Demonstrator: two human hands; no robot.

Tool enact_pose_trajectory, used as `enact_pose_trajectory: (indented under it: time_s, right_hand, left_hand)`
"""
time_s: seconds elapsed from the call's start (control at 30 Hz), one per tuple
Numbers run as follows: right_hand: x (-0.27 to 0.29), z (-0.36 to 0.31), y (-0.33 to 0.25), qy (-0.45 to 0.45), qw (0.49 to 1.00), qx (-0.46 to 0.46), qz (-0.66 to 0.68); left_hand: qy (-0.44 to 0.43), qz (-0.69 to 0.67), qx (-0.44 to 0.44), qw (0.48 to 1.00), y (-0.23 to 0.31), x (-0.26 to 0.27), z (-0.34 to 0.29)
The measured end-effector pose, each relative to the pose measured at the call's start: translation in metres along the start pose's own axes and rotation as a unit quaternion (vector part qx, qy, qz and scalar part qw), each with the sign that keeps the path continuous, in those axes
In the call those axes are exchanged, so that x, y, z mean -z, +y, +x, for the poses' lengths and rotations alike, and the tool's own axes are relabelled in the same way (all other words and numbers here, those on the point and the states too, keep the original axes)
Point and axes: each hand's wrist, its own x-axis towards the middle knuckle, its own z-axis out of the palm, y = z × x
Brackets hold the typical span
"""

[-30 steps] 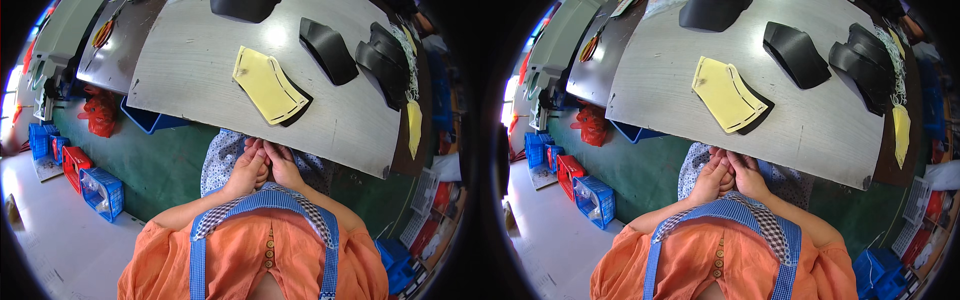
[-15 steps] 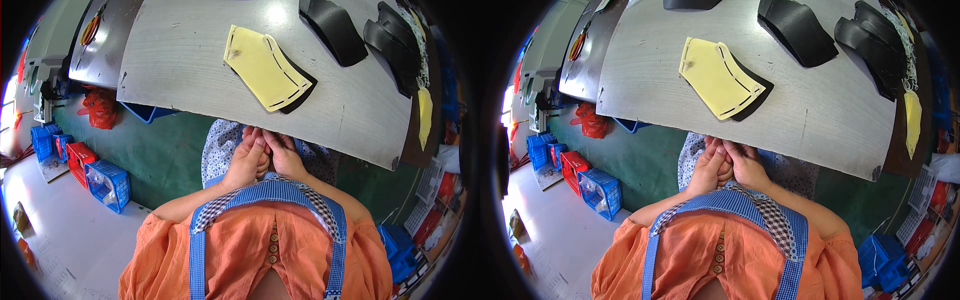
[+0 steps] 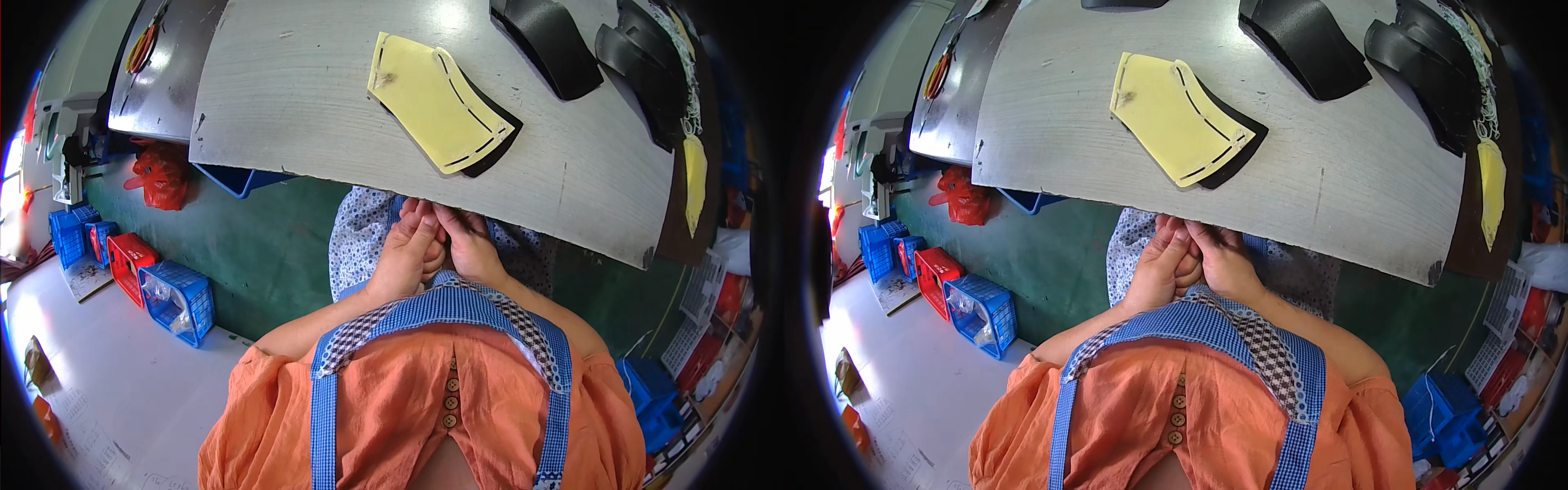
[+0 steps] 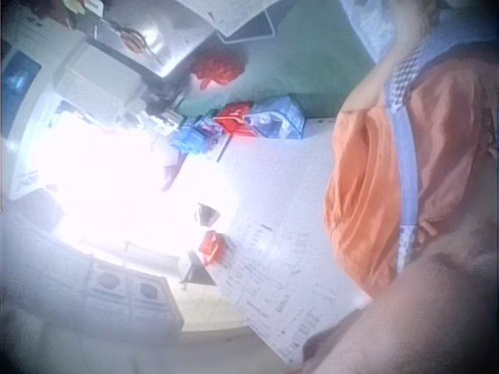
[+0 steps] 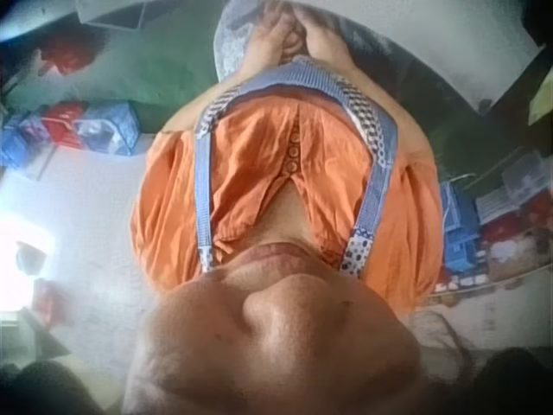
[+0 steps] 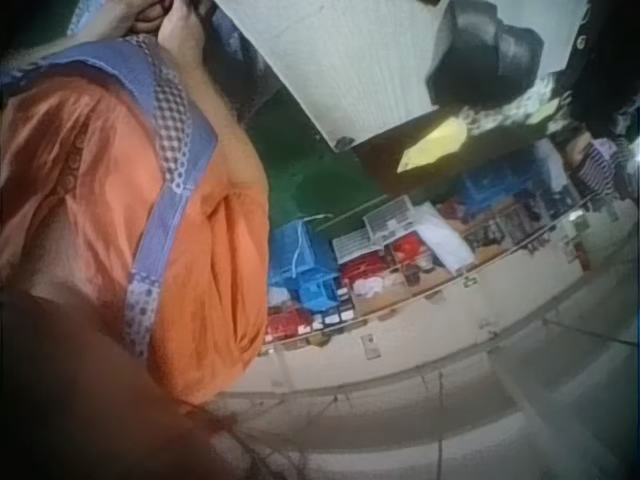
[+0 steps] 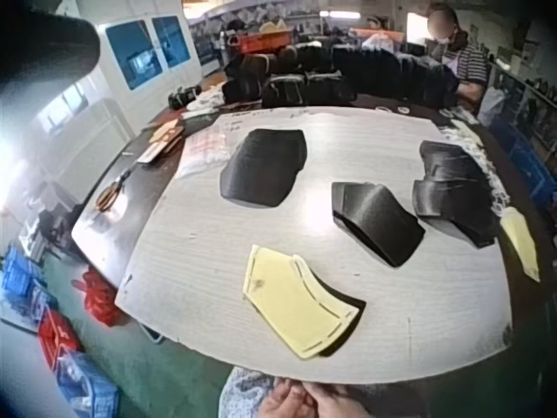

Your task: Marking and stacking shoe component pieces in a manufacturing setting.

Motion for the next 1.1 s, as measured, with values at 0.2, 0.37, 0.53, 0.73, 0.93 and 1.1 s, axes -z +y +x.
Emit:
enact_pose_trajectory:
  time_s: [0.2,0.37,0.53,0.73,0.93,1.1]
  right_hand:
    - [0.024,-0.001,-0.07,-0.281,0.895,-0.109,0.329]
    - [0.029,-0.019,-0.126,-0.063,0.958,0.275,-0.045]
    - [0.062,-0.001,-0.149,-0.007,0.807,0.471,-0.355]
    - [0.094,0.019,-0.168,0.105,0.912,0.312,-0.243]
    - [0.097,0.05,-0.186,0.073,0.848,0.324,-0.413]
    - [0.105,0.062,-0.189,0.11,0.857,0.333,-0.378]
  left_hand:
    - [-0.186,0.367,-0.089,0.907,0.054,0.01,-0.035]
    - [-0.169,0.443,0.011,0.881,0.127,-0.024,-0.056]
    - [-0.246,0.53,0.003,0.812,0.144,-0.071,-0.033]
    - [-0.189,0.823,-0.419,0.334,0.207,-0.09,0.04]
    - [-0.24,0.843,-0.271,0.397,0.221,-0.105,0.065]
    - [-0.177,0.751,-0.351,0.53,0.221,-0.094,0.08]
